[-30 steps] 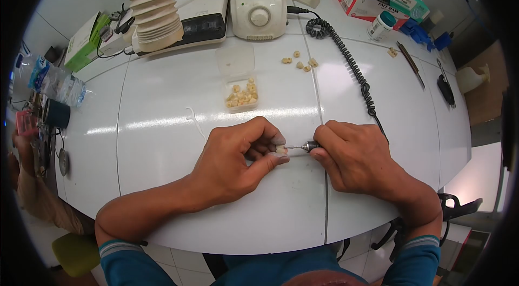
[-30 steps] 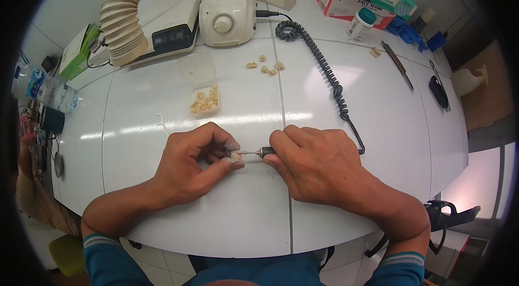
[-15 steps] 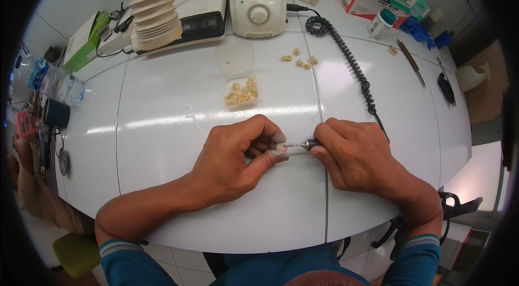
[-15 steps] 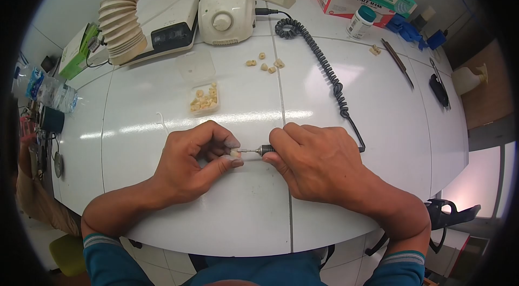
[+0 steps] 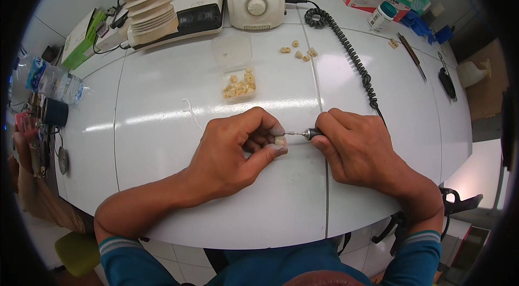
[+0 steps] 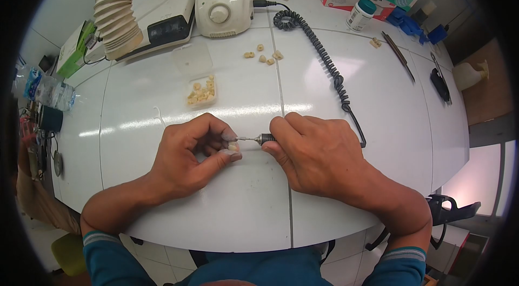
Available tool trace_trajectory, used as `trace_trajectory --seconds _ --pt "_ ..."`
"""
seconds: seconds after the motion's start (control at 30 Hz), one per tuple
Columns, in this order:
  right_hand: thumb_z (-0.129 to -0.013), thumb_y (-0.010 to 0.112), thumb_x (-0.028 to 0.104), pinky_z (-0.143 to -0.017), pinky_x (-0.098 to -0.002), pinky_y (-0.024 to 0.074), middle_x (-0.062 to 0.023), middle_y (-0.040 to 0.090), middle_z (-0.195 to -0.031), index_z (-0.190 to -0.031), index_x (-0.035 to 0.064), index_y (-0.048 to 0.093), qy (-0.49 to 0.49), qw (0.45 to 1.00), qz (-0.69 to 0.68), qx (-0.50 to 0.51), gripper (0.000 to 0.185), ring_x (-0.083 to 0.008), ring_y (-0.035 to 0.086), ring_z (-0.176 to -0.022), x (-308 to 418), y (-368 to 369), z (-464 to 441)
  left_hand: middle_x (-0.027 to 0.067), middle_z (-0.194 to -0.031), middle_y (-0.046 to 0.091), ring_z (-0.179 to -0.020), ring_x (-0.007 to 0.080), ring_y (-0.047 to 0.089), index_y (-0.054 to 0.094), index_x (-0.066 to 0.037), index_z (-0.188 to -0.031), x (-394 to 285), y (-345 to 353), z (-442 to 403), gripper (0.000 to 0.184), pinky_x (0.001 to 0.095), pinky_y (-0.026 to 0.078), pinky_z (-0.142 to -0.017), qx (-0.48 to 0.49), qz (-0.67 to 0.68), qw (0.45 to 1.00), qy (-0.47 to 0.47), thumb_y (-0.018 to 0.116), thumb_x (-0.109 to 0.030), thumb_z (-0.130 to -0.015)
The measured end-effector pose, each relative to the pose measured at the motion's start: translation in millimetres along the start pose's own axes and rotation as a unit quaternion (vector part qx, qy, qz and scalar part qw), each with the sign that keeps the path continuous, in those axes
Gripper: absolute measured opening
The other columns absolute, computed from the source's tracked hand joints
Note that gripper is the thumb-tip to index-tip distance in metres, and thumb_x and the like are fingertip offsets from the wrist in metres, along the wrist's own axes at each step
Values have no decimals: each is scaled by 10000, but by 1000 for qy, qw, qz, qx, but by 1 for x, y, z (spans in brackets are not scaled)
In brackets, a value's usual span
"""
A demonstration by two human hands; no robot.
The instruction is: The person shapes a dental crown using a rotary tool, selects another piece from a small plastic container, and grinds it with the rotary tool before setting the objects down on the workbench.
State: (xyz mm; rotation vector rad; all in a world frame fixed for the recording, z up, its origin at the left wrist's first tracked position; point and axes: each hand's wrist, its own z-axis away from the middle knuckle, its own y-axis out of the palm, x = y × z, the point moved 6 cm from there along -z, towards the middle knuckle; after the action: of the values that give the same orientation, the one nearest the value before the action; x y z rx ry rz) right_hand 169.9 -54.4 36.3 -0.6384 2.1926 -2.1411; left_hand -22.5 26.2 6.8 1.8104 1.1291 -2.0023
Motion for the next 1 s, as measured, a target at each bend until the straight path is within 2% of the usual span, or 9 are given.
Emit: trace_trajectory --seconds 0.13,0.43,0.57,0.67,0.77,0.87,1.0 --pt "-1112 698 305 -548 -448 508 -103 650 -805 -1002 56 637 -9 1000 -6 -21 279 -328 697 -661 -1 1 2 78 -959 771 -850 117 725 728 16 -1120 0 1 0 216 280 588 -755 -4 -8 1000 12 864 -33 -959" --pt "-1088 730 336 -693 -488 564 -144 693 -977 -1123 49 645 -3 995 -12 -100 301 -368 725 -786 -19 -7 4 64 -1023 679 -777 145 653 758 -19 -1104 -5 8 4 218 306 527 -684 -29 -118 989 80 878 -109 -946" --pt "-1022 791 238 -748 -490 575 -148 665 -1027 -1155 25 648 5 995 -12 -99 289 -370 717 -833 -28 -8 5 67 -1007 675 -761 143 622 738 -15 -1140 -8 10 4 273 309 519 -683 -39 -149 980 129 889 -143 -952" --pt "-997 814 196 -768 -490 575 -145 650 -1033 -1133 23 657 -8 995 -27 -96 270 -370 712 -851 -25 -13 6 53 -954 666 -744 119 578 699 -12 -1180 -8 9 4 323 295 490 -670 -38 -124 987 96 894 -160 -969" --pt "-989 829 193 -751 -475 575 -130 641 -1017 -1118 43 675 -61 990 -35 -121 250 -354 708 -840 -18 -14 7 21 -870 649 -707 88 528 661 -13 -1173 -9 6 5 342 280 450 -640 -55 -102 988 101 897 -173 -985" --pt "-978 849 230 -693 -448 565 -86 650 -950 -1119 108 700 -84 988 -7 -132 239 -318 707 -786 -10 -12 7 -9 -813 626 -664 69 505 659 -26 -1114 -10 5 5 306 274 418 -607 -60 -89 987 115 898 -172 -990" --pt "-974 856 269 -625 -436 541 -24 653 -833 -1132 187 719 -85 988 71 -106 224 -273 696 -700 -6 -10 7 -5 -803 675 -645 56 522 657 -29 -1081 -14 4 7 263 268 423 -589 -63 -89 983 146 876 -158 -1010"
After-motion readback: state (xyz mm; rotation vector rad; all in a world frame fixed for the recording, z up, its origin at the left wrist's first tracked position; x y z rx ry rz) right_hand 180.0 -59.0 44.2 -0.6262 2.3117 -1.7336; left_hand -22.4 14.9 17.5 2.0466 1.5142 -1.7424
